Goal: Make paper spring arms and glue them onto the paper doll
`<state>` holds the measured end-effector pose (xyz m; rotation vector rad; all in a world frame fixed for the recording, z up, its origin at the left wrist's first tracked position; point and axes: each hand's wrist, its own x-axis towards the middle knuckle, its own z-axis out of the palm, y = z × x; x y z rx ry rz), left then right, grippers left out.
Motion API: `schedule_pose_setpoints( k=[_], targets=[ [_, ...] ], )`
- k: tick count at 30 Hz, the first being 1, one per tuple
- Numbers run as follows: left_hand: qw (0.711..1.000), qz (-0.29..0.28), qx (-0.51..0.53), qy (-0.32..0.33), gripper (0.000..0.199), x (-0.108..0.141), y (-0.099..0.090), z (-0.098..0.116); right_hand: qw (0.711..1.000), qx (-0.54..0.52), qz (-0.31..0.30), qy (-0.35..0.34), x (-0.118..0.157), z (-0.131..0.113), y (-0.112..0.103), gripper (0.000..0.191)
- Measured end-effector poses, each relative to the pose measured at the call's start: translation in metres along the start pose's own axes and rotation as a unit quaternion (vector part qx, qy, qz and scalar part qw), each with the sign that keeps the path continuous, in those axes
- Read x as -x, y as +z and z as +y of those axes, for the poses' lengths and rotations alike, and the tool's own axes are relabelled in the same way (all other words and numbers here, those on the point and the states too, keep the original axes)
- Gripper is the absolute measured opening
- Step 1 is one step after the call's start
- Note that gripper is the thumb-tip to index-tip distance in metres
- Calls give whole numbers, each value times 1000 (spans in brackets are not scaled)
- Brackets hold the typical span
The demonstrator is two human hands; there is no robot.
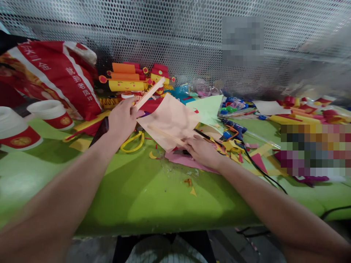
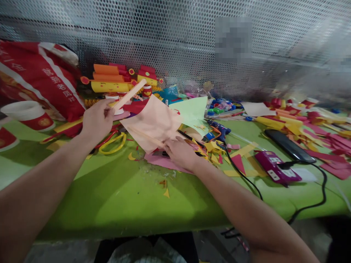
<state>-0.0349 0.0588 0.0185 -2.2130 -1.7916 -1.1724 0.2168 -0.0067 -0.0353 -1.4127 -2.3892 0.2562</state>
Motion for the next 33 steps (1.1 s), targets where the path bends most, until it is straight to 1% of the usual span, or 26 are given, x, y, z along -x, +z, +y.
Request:
schedule_pose_setpoints(
  k=[1,3,4,6,7,8,10,12,14,16,18,20,22,24,26,29,30,31,33],
  targets=[
    [999,11,46,-7,35,2,1,6,999,-27,39,-2,0,3,1,25],
    [990,9,139,-26,31,7,5,17,984,-94,151,-8,0,8,3,21],
    [982,-9,184,-35,27,10,7,22,968,-125,215,-7,-1,11,3,19],
    [954,-45,287,-74,22,16,13,31,929,-180,324,18,-1,15,0,17],
    [937,-75,328,-97,21,20,15,36,908,-213,358,42,-2,16,-3,17],
    [920,-88,361,-121,22,23,16,41,889,-252,376,71,-4,15,-7,18],
    [883,-114,427,-162,29,30,17,50,849,-344,380,127,-7,12,-17,20],
    [856,-132,463,-188,33,36,17,57,812,-425,366,162,-11,6,-28,24],
    [840,-149,477,-209,36,40,18,62,786,-481,343,180,-15,-2,-36,27],
    [821,-156,495,-239,36,43,21,65,767,-528,308,193,-18,-11,-38,25],
    [791,-156,523,-276,36,45,24,67,740,-577,275,208,-20,-18,-35,20],
    [764,-160,545,-304,35,47,26,69,710,-621,254,215,-21,-22,-27,15],
    [752,-183,554,-308,31,49,27,71,680,-655,242,222,-22,-23,-17,10],
    [746,-215,558,-295,28,51,26,73,654,-679,239,231,-23,-22,-8,9],
    [738,-246,562,-281,24,54,24,76,645,-687,238,233,-22,-21,-2,10],
    [729,-267,568,-272,7,57,22,79,659,-679,232,226,-19,-22,2,14],
    [729,-270,569,-269,5,58,22,80,663,-675,232,225,-17,-23,2,16],
    [731,-271,567,-265,8,59,22,80,667,-672,232,222,-16,-24,2,18],
    [747,-257,553,-266,14,59,23,80,677,-667,229,212,-13,-27,1,21]
  ],
)
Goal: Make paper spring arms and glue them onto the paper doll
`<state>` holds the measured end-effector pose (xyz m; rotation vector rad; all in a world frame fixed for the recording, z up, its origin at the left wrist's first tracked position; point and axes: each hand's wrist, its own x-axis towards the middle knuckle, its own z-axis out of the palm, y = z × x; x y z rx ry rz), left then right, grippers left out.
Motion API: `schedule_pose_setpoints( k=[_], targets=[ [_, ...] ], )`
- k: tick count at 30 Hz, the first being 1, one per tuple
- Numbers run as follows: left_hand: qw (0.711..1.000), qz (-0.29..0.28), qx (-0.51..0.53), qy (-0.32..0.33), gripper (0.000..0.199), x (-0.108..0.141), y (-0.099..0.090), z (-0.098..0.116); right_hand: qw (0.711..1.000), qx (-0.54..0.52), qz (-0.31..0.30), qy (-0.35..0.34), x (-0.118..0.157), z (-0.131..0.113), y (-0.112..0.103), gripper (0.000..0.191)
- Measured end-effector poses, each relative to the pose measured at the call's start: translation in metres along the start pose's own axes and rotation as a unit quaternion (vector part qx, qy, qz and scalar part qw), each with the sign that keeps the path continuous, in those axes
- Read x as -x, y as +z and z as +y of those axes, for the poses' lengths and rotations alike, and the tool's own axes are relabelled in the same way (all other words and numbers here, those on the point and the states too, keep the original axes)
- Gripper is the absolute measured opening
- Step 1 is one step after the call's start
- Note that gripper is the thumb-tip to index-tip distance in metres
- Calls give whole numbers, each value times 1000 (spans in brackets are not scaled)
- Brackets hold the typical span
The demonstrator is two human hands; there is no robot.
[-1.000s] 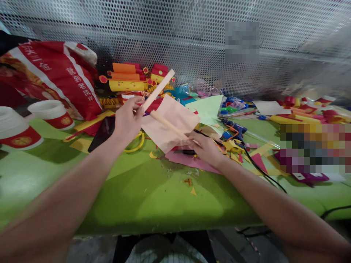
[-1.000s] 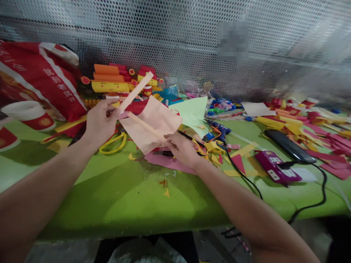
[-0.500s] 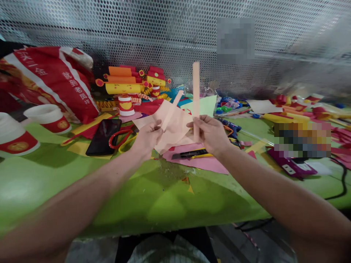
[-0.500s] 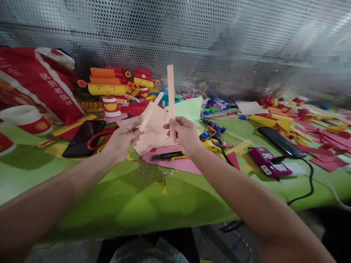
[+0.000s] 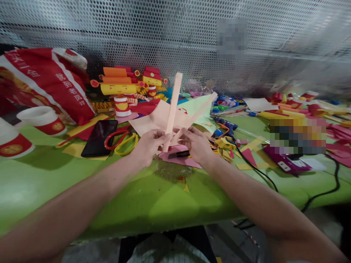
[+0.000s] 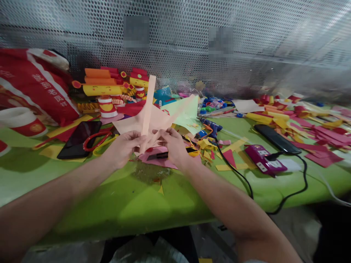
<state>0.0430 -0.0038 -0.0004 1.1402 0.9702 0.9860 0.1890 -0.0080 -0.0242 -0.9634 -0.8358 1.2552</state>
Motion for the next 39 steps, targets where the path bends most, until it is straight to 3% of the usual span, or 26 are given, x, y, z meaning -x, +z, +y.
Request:
schedule_pose_setpoints(
  k=[4,8,20,29,35,39],
  targets=[
    [999,50,-6,16,18,-1,-2,0,1000,-2,-14,-9,3,-3,1,27],
    [999,40,-5,12,20,0,-2,3,999,-34,-19,-1,3,-3,0,33],
    [997,30,-37,54,15,-3,-11,2,998,-34,-45,-8,3,-7,-3,17],
    [999,41,-16,14,7,-3,-6,3,1000,-5,-13,-2,3,-2,-4,20],
    [999,26,-12,29,7,-1,-5,1,998,13,-67,11,6,-2,0,21],
    [999,13,-22,40,10,-2,-7,-2,997,14,-71,23,7,-1,2,24]
  ],
)
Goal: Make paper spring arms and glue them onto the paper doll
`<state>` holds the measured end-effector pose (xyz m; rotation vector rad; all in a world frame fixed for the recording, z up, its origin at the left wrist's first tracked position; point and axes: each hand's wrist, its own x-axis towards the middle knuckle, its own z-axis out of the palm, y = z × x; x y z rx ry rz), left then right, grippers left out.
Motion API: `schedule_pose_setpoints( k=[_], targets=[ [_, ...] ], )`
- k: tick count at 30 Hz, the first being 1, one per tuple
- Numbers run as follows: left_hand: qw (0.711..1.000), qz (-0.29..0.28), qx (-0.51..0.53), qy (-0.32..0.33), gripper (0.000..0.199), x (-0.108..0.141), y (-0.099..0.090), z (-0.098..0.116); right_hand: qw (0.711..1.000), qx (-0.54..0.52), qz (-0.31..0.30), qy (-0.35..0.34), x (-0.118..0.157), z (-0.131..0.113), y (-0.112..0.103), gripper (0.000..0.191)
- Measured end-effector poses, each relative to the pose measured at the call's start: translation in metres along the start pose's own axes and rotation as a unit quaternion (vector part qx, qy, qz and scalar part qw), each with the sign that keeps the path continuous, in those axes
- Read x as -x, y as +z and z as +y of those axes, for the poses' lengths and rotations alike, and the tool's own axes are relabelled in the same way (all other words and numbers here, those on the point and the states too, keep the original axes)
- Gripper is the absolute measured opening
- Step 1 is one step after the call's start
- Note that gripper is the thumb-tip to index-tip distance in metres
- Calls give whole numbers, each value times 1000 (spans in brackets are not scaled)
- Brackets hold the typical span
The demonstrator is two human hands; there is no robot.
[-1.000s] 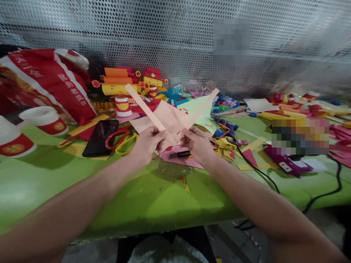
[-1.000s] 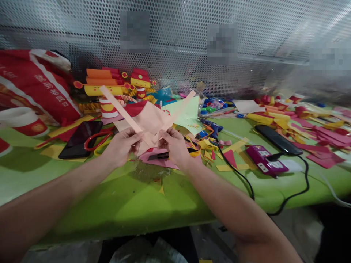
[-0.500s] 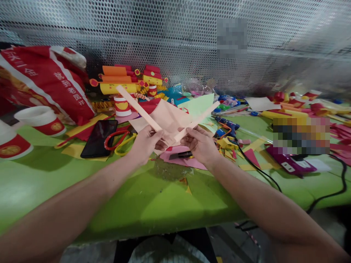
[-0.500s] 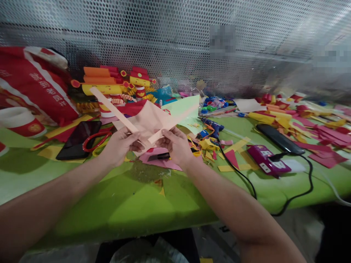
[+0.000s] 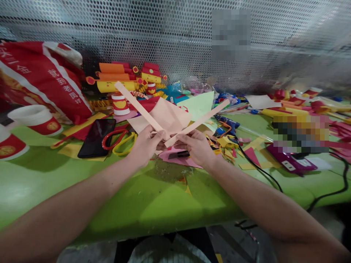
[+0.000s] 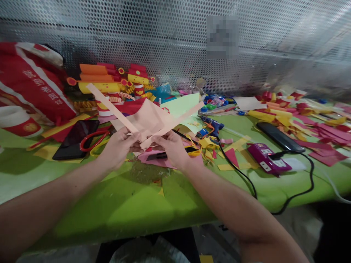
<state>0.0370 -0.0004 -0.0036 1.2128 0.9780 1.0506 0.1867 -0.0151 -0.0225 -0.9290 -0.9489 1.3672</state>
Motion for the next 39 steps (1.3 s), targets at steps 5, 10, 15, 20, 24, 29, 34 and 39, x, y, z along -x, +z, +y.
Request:
schedule_pose_setpoints(
  k=[5,10,15,20,24,29,34,39],
  targets=[
    [1000,-26,5,-2,8,-1,0,-3,1000,13,12,2,0,0,1,21],
    [999,-36,-23,-18,10,1,1,0,1000,8,13,-13,2,-1,2,22],
    [998,-19,-50,-19,9,1,0,3,999,16,33,-8,1,-1,2,21],
    [999,-2,-33,-41,18,1,-1,4,998,24,50,-17,-1,0,0,20],
    [996,-32,-55,-66,9,2,-1,7,999,35,33,0,-1,1,0,23],
    [992,-34,-95,-73,18,1,0,9,1000,18,11,13,0,1,1,26],
    [990,-6,-126,-57,27,1,0,7,999,0,-13,52,2,0,0,25],
    [981,35,-191,19,32,-2,-4,6,997,-8,-19,78,2,0,1,24]
  ],
)
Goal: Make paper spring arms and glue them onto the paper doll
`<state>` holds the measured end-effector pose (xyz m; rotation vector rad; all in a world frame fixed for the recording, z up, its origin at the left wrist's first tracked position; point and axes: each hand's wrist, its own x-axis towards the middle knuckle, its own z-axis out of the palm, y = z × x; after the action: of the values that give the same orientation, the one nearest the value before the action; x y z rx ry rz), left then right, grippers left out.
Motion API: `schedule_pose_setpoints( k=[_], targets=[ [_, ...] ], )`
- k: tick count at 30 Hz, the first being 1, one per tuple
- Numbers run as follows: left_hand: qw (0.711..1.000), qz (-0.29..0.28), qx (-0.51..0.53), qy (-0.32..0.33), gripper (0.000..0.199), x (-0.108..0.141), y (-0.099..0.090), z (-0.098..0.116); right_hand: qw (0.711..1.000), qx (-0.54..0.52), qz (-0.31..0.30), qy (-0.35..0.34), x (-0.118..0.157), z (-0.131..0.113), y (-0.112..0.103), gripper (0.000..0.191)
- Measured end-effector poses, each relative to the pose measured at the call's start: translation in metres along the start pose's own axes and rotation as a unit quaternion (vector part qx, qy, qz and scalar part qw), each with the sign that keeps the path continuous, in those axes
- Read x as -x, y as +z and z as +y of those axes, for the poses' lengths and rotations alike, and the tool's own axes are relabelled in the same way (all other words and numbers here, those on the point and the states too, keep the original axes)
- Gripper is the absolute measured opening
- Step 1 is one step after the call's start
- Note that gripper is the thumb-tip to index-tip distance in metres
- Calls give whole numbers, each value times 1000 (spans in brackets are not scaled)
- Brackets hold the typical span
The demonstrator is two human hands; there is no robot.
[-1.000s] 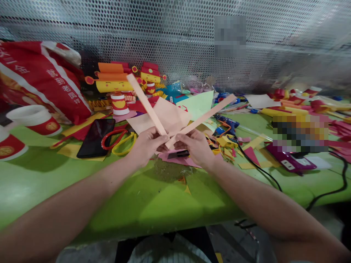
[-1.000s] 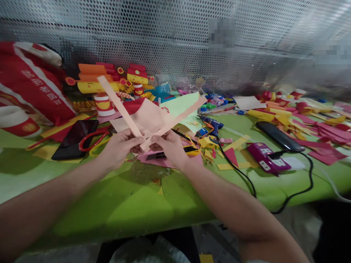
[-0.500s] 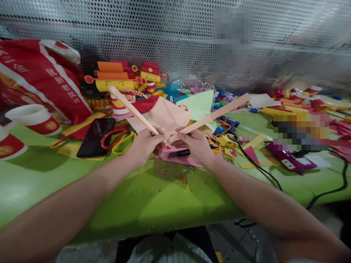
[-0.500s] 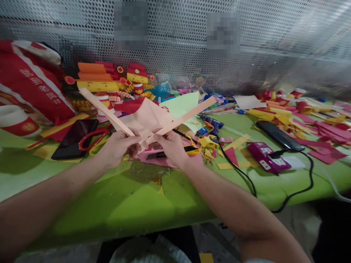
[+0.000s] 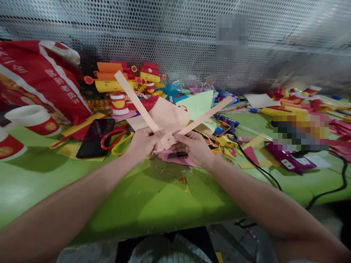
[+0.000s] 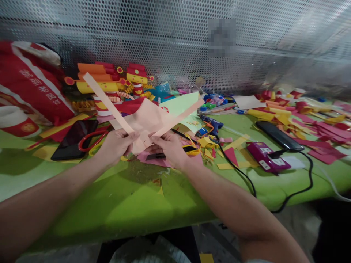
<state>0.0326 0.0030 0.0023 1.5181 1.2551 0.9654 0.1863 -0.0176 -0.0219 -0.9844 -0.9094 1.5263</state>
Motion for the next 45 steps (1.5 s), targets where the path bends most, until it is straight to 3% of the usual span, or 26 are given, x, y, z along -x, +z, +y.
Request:
schedule_pose_setpoints(
  k=[5,10,19,23,26,32,37,45],
  targets=[
    [1000,8,-1,13,37,-6,-3,-7,1000,-10,4,-25,-2,1,-3,25],
    [1000,5,22,-6,28,-7,-3,-10,998,-42,28,-35,-6,-1,-5,27],
    [994,-28,87,-51,20,2,5,0,1000,-17,-17,-2,-3,4,-1,32],
    [990,-24,135,-34,21,4,9,0,1000,-7,-27,-5,-1,5,1,29],
    [986,-45,156,-27,22,3,9,-3,1000,-3,-24,-20,-1,6,2,29],
    [966,-154,201,-45,10,2,7,-6,997,32,-12,-64,-3,6,0,24],
    [966,-146,185,-101,7,3,6,-2,995,40,23,-88,-3,1,-2,22],
    [968,-125,177,-125,8,2,5,2,996,0,-59,-72,-1,-4,-8,27]
  ],
)
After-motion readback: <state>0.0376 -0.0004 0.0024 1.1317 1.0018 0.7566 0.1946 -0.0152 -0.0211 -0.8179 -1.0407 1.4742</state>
